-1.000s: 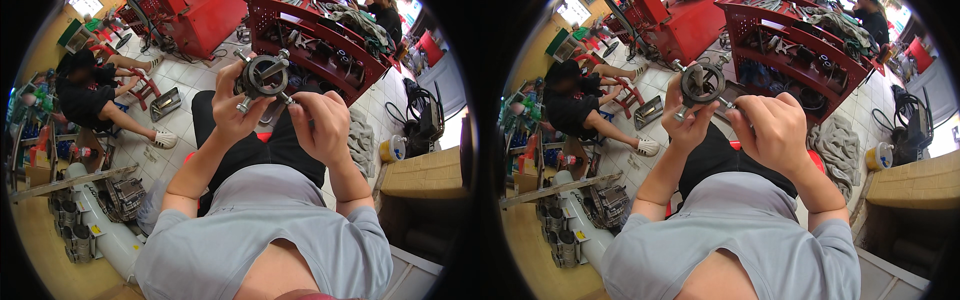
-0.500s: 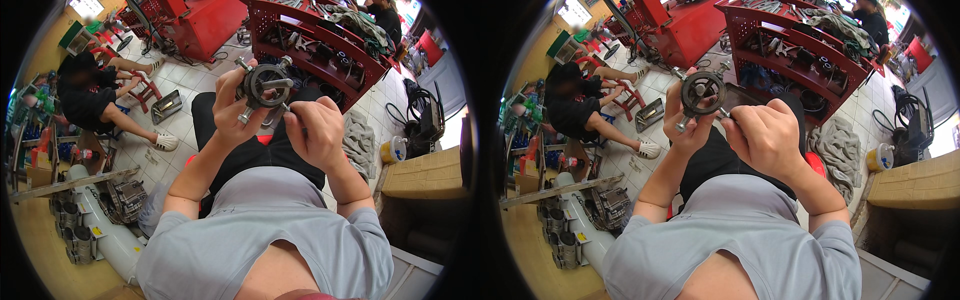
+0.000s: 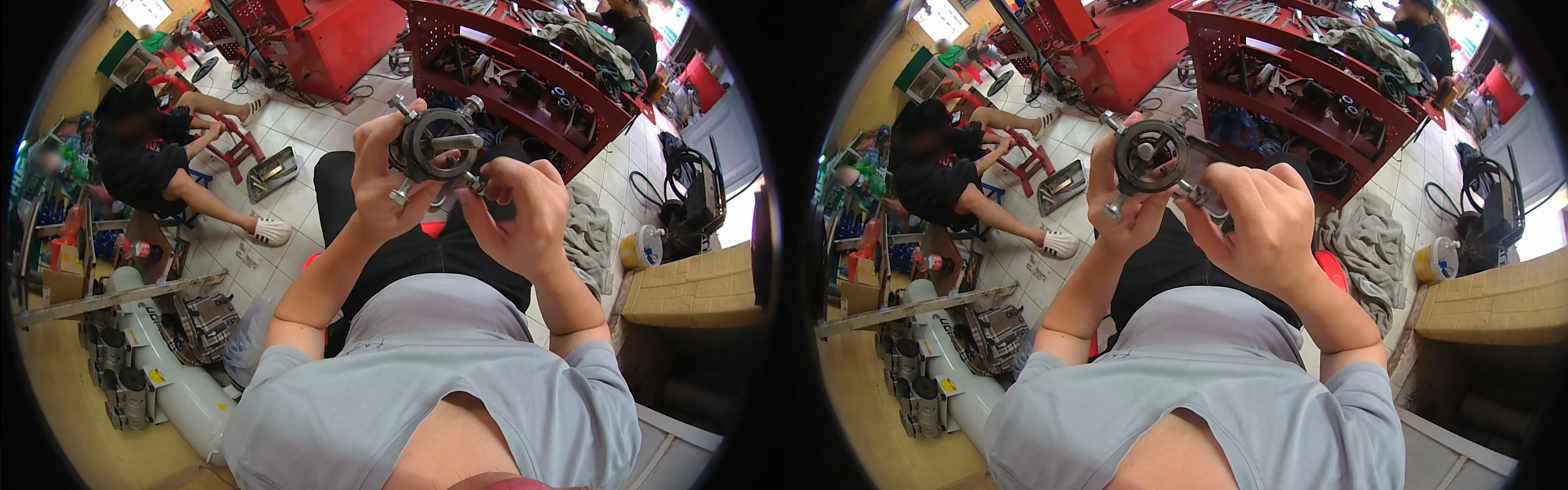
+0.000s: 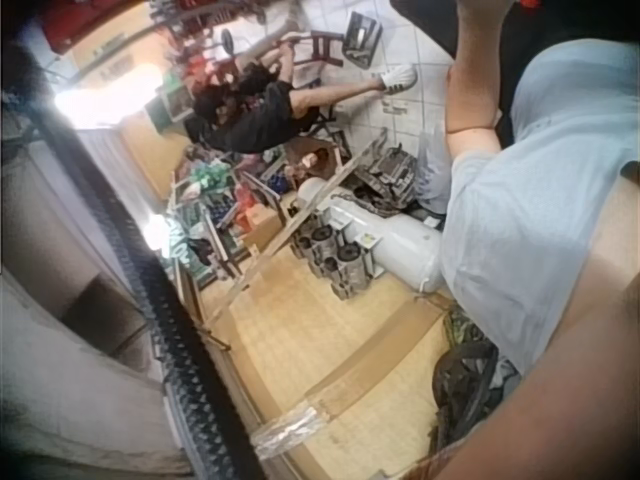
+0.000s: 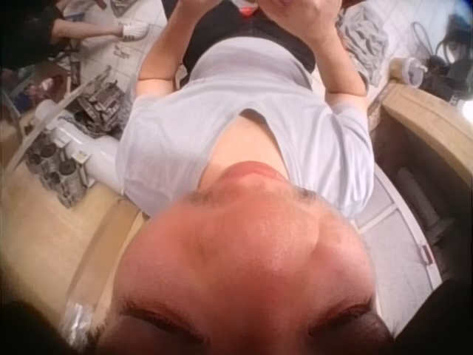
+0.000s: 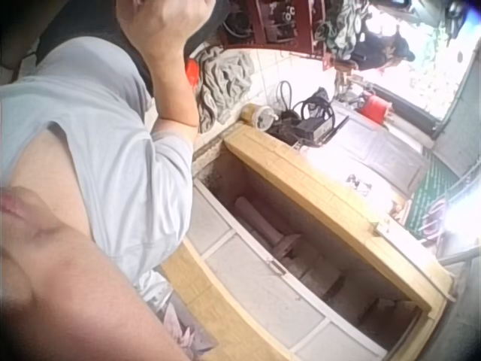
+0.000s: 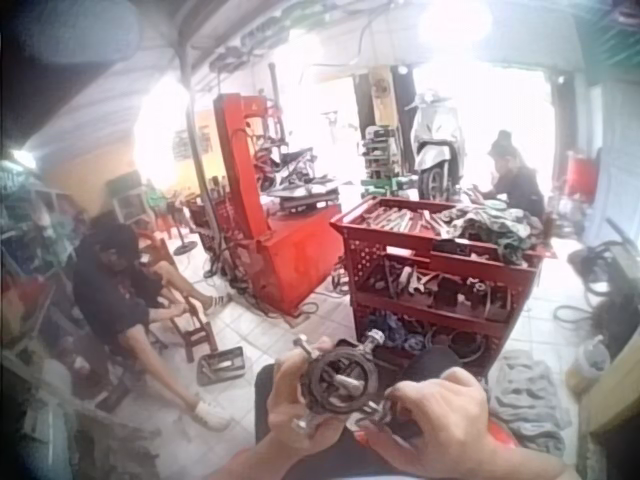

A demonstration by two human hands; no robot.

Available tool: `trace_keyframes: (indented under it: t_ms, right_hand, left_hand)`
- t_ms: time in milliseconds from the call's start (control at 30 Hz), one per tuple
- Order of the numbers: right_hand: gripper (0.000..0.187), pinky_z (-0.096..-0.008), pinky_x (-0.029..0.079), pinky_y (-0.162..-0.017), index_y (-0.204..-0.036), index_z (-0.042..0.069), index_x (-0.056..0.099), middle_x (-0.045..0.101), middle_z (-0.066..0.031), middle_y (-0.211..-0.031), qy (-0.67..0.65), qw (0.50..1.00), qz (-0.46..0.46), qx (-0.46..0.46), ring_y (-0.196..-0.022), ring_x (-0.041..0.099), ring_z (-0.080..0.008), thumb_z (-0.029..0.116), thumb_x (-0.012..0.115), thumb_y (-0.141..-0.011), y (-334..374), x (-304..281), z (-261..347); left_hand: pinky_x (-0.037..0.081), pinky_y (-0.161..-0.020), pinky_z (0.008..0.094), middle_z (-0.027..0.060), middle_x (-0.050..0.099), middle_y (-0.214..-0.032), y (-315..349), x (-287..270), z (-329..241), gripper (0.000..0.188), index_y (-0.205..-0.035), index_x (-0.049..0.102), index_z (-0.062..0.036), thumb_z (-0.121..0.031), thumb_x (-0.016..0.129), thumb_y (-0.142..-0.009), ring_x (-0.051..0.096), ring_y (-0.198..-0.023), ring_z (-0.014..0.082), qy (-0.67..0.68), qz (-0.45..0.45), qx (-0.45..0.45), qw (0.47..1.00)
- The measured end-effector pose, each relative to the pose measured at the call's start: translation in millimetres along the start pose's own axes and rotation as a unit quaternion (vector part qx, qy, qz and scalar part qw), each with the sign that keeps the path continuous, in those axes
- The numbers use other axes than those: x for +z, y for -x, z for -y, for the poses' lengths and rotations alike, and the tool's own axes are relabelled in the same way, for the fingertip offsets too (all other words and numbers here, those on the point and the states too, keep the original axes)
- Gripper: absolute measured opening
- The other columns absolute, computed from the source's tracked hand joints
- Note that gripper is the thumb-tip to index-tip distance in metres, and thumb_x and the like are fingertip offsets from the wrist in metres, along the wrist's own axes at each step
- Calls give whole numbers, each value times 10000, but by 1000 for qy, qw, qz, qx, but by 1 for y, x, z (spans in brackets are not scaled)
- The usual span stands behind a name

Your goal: The person sits on a low stool in a workshop and assembles a mechanical component, likely a carburetor, by hand. They insert a metal rod into the central housing and tighten a ring around it, occasionally reaching for small parts from a metal tray on the floor.

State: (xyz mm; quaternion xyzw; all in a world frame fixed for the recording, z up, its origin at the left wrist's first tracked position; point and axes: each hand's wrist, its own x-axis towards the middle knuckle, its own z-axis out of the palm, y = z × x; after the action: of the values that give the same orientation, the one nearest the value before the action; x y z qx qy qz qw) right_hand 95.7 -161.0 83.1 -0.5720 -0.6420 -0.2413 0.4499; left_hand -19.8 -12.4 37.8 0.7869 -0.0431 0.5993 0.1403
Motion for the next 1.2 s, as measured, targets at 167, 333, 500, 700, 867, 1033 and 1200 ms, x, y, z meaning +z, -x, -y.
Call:
trace_keyframes:
  t_ms: [167, 333, 500, 700, 867, 1033, 1200]
  right_hand:
    - [287, -305, 345, -530, -883, 68, 590, 534, -8, -607, 31, 997, 16, -73, -510, 534, -182, 209, 779, -718, 5, 2, -12]
    - [221, -305, 346, -535, -849, 62, 592, 542, -18, -621, -19, 999, -20, -16, -517, 531, -185, 189, 746, -757, 0, 0, -2]
    - [252, -307, 344, -535, -872, 56, 588, 548, -18, -632, 7, 998, 7, -57, -520, 529, -184, 197, 754, -744, 4, -1, -9]
    - [200, -314, 336, -530, -877, 53, 598, 547, -30, -629, -26, 999, -25, -18, -517, 517, -197, 154, 728, -763, 0, 1, -1]
    - [273, -312, 339, -531, -911, 57, 593, 541, -26, -636, 24, 997, 1, -74, -516, 517, -192, 192, 755, -738, 3, 2, -12]
    - [227, -308, 335, -534, -853, 63, 593, 537, -15, -632, -12, 1000, -15, -23, -506, 514, -184, 181, 754, -745, -1, -1, -2]
    - [243, -309, 330, -537, -857, 71, 595, 538, -3, -626, 6, 999, 10, -42, -514, 531, -169, 190, 770, -737, 3, -1, -8]
  left_hand:
    - [478, -929, 435, 259, 522, -1273, 0, 2, 1, 219, -926, 761, -66, -108, 799, -714, 562, -1133, 368, 17, -16, 2, 1000]
    - [484, -915, 434, 261, 523, -1271, 1, 2, 2, 207, -914, 763, -69, -115, 805, -717, 560, -1131, 373, 28, -19, 0, 999]
    - [482, -919, 440, 268, 524, -1263, 1, 1, 4, 207, -915, 760, -62, -117, 804, -721, 560, -1135, 377, 24, -17, 15, 999]
    - [466, -946, 452, 266, 525, -1254, -1, -1, 0, 202, -917, 757, -55, -116, 797, -728, 549, -1158, 382, 39, -4, -15, 999]
    - [473, -840, 384, 259, 547, -1252, 0, 5, 6, 260, -942, 764, -90, -125, 802, -687, 556, -1020, 335, 50, -41, 8, 998]
    - [474, -845, 382, 258, 546, -1254, -1, 4, 3, 242, -931, 766, -108, -122, 800, -691, 556, -1032, 338, 43, -33, -1, 999]
    - [471, -858, 375, 245, 547, -1260, -1, 3, 2, 251, -940, 769, -128, -118, 802, -691, 556, -1051, 341, 48, -36, -2, 998]
